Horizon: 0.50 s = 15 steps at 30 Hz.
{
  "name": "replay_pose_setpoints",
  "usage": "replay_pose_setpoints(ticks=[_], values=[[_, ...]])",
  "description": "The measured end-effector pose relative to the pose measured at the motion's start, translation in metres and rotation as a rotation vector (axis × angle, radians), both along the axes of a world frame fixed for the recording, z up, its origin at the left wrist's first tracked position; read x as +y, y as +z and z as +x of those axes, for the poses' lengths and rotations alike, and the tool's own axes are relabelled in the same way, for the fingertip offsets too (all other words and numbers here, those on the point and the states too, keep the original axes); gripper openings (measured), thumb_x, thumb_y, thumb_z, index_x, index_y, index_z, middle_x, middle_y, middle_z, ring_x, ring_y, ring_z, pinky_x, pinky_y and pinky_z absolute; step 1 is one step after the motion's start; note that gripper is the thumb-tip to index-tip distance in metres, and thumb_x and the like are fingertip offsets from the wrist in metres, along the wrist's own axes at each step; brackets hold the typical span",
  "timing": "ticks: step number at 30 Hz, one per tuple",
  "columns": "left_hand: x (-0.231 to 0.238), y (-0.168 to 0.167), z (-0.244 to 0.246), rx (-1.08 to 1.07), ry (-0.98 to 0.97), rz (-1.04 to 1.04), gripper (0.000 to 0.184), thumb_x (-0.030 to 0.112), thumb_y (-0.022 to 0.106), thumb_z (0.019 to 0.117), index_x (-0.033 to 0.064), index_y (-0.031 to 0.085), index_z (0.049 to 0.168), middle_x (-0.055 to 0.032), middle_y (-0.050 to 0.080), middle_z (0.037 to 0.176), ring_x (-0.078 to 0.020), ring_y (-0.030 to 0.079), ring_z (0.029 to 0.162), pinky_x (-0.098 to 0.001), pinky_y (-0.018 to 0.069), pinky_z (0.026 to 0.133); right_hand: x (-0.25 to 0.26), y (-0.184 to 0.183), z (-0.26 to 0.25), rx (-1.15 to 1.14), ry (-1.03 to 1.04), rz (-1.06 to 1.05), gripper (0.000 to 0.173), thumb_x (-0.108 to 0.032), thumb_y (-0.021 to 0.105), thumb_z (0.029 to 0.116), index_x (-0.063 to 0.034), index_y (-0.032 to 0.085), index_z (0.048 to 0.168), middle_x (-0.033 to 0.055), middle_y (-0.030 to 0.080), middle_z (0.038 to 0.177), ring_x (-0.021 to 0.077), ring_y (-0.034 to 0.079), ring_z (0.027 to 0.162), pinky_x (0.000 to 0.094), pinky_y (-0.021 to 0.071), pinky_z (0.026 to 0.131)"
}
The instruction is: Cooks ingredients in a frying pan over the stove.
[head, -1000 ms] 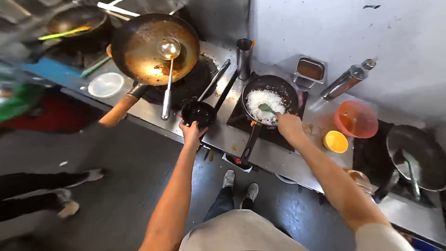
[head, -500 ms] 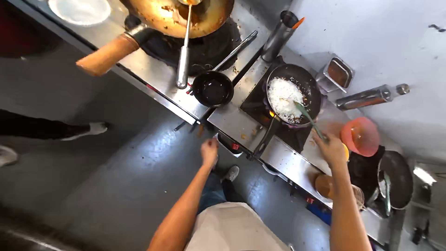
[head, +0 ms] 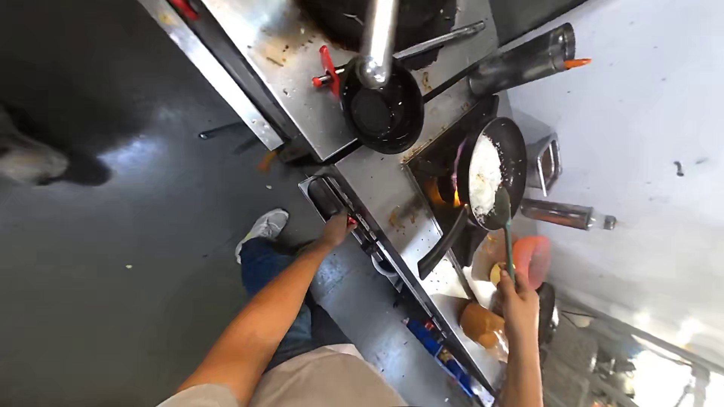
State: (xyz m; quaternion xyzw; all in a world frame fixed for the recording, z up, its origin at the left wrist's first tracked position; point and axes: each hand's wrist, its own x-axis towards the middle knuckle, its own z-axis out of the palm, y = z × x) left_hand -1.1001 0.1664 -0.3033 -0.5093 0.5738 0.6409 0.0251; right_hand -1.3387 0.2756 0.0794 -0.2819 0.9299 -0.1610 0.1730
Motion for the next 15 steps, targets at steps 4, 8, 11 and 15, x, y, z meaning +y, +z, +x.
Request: replay_pose_setpoints(ticks=[4, 8, 11, 15], values=[[-0.001, 0.004, 0.0, -0.03, 0.002, 0.018, 0.052, 0.025, 0.066, 0.1017, -0.0064, 0.049, 0.139, -0.0297, 0.065, 0.122, -0.0455, 0.065, 0.116, -0.0599, 0.0504, 0.101, -0.008, -0.002, 0.005, -0.022, -0.006, 0.046, 0.027, -0.015, 0.05, 0.1085, 0.0026, 0.057, 0.128, 0.0042, 0.059, 0.065, 0.0117, 0.053, 0.048, 0.0265, 0.0452, 0.044], [0.002, 0.0, -0.003, -0.033, 0.01, 0.015, 0.051, 0.026, 0.066, 0.1012, -0.0043, 0.05, 0.139, -0.0278, 0.065, 0.122, -0.0436, 0.065, 0.116, -0.0582, 0.0514, 0.101, -0.011, -0.003, 0.004, 0.006, 0.022, 0.093, 0.026, -0.015, 0.05, 0.1088, 0.0022, 0.056, 0.127, 0.0059, 0.063, 0.069, 0.0127, 0.055, 0.048, 0.0272, 0.0469, 0.044], [0.002, 0.001, -0.001, -0.022, 0.031, 0.015, 0.049, 0.025, 0.068, 0.1005, -0.0047, 0.052, 0.137, -0.0275, 0.066, 0.12, -0.0434, 0.066, 0.115, -0.0584, 0.0515, 0.1, -0.012, -0.002, -0.001, 0.087, 0.077, 0.14, 0.028, -0.018, 0.055, 0.1064, 0.0014, 0.059, 0.126, 0.0061, 0.067, 0.076, 0.0138, 0.057, 0.051, 0.03, 0.0487, 0.047], [0.004, -0.001, -0.001, -0.009, 0.045, 0.003, 0.05, 0.024, 0.069, 0.0994, -0.0041, 0.052, 0.137, -0.0272, 0.066, 0.121, -0.0432, 0.066, 0.115, -0.0578, 0.0514, 0.101, -0.013, 0.001, -0.007, 0.154, 0.147, 0.179, 0.03, -0.021, 0.058, 0.104, -0.0005, 0.062, 0.126, 0.0054, 0.068, 0.078, 0.014, 0.058, 0.053, 0.0319, 0.0493, 0.049]])
